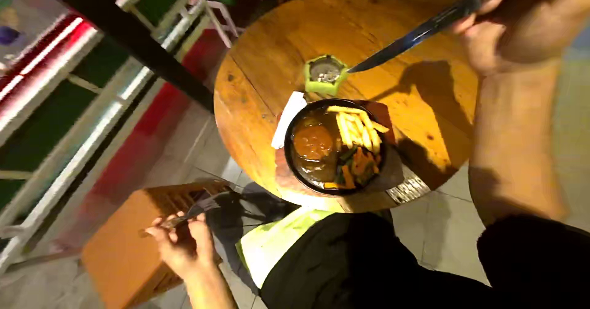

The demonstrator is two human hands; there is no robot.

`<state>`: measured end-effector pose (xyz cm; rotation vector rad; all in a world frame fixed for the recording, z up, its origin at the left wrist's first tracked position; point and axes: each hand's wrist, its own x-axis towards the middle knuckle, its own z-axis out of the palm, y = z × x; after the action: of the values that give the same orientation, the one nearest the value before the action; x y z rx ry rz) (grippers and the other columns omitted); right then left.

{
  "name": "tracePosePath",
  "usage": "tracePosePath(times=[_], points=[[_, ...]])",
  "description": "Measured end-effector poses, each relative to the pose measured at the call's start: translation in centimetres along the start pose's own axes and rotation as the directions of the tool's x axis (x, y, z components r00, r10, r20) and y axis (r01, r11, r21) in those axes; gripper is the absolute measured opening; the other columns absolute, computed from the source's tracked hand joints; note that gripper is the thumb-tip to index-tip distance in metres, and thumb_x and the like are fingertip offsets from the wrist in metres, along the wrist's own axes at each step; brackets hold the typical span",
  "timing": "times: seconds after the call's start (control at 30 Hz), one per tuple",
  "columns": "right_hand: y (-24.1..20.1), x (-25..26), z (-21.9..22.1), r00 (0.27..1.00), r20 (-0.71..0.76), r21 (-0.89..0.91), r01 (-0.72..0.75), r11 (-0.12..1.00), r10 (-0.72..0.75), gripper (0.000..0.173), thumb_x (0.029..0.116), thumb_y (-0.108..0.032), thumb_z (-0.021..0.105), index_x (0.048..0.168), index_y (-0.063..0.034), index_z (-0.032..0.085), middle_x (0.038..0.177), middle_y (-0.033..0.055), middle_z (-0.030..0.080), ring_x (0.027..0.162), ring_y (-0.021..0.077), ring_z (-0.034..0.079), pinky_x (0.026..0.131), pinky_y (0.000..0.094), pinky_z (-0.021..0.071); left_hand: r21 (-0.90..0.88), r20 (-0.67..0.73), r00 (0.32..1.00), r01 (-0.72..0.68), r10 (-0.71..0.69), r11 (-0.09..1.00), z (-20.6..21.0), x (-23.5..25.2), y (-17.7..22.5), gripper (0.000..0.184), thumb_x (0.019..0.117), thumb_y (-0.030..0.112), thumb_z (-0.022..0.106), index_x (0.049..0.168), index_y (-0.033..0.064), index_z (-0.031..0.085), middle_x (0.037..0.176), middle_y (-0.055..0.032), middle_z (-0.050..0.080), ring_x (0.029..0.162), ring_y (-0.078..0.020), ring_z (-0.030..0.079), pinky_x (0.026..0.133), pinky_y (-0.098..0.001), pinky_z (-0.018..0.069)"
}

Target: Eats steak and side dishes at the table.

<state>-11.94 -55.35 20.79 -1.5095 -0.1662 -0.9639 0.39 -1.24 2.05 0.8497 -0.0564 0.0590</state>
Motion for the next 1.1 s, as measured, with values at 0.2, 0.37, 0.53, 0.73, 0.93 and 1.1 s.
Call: tracePosePath(times=[0.2, 0.37, 0.53, 0.73, 0.93, 1.1], points=[[4.9, -5.2, -0.3, 0.976, -0.074, 0.074, -0.199, 0.977, 0.204, 0.029, 0.1089, -0.026, 0.041, 0.095, -0.0164, 0.065, 0.074, -0.0069, 0.068, 0.058, 0.0058, 0.065, 0.055, 0.0234, 0.0594, 0.441, 0.592, 0.799, -0.432, 0.106, 0.786, 16.4, 1.5, -0.4, 0.018, 0.0977, 0.032, 0.069, 0.115, 0.0266, 0.069, 0.105, 0.0097, 0.073, 0.09, -0.0089, 0.071, 0.081, -0.0291, 0.0618], [7.4, -7.1, -0.5, 0.984, 0.08, 0.154, -0.171, 0.973, 0.16, 0.021, 0.1054, -0.024, 0.054, 0.097, -0.0147, 0.071, 0.083, -0.0047, 0.074, 0.063, 0.0066, 0.069, 0.055, 0.0234, 0.0607, 0.468, 0.818, 0.575, -0.634, -0.029, 0.616, 23.5, 1.8, -3.5, 0.014, 0.0996, 0.023, 0.067, 0.111, 0.0142, 0.07, 0.108, 0.0076, 0.073, 0.094, -0.0071, 0.07, 0.085, -0.0271, 0.0606], [7.4, -7.2, -0.5, 0.981, 0.143, 0.129, -0.147, 0.981, 0.128, 0.018, 0.1038, -0.022, 0.058, 0.098, -0.0128, 0.073, 0.083, -0.0045, 0.075, 0.062, 0.0062, 0.069, 0.052, 0.0223, 0.0595, 0.478, 0.853, 0.504, -0.653, -0.133, 0.588, 24.3, 2.1, -4.9, 0.015, 0.0983, 0.022, 0.069, 0.109, 0.0114, 0.071, 0.107, 0.0034, 0.072, 0.096, -0.0096, 0.07, 0.085, -0.0283, 0.06], [7.6, -7.1, -1.0, 0.987, 0.12, 0.159, -0.129, 0.979, 0.111, 0.018, 0.1039, -0.021, 0.057, 0.097, -0.0135, 0.073, 0.085, -0.0048, 0.076, 0.062, 0.0055, 0.069, 0.052, 0.0219, 0.0592, 0.445, 0.875, 0.465, -0.667, -0.132, 0.598, 24.8, 2.3, -4.7, 0.016, 0.0976, 0.022, 0.07, 0.109, 0.011, 0.07, 0.104, 0.0046, 0.072, 0.091, -0.0078, 0.07, 0.08, -0.0258, 0.061], [5.5, -8.3, -0.4, 0.95, 0.29, -0.029, -0.109, 0.994, 0.113, 0.02, 0.1006, -0.028, 0.065, 0.101, -0.0112, 0.076, 0.087, -0.0054, 0.076, 0.07, 0.0056, 0.07, 0.061, 0.0222, 0.0617, 0.433, 0.883, 0.451, -0.676, -0.129, 0.597, 24.5, 2.6, -4.9, 0.016, 0.0967, 0.022, 0.071, 0.106, 0.0093, 0.071, 0.102, 0.0036, 0.073, 0.091, -0.0077, 0.07, 0.08, -0.026, 0.0608], [3.0, -10.6, 0.4, 0.891, 0.451, -0.176, 0.027, 0.984, 0.057, 0.027, 0.1012, -0.031, 0.065, 0.101, -0.0061, 0.075, 0.093, -0.0031, 0.074, 0.084, 0.0067, 0.071, 0.076, 0.0224, 0.0623, 0.386, 0.905, 0.407, -0.664, -0.124, 0.641, 24.4, 3.4, -5.0, 0.015, 0.0949, 0.021, 0.073, 0.104, 0.0085, 0.072, 0.101, 0.0029, 0.073, 0.091, -0.0085, 0.071, 0.082, -0.0283, 0.0613]])
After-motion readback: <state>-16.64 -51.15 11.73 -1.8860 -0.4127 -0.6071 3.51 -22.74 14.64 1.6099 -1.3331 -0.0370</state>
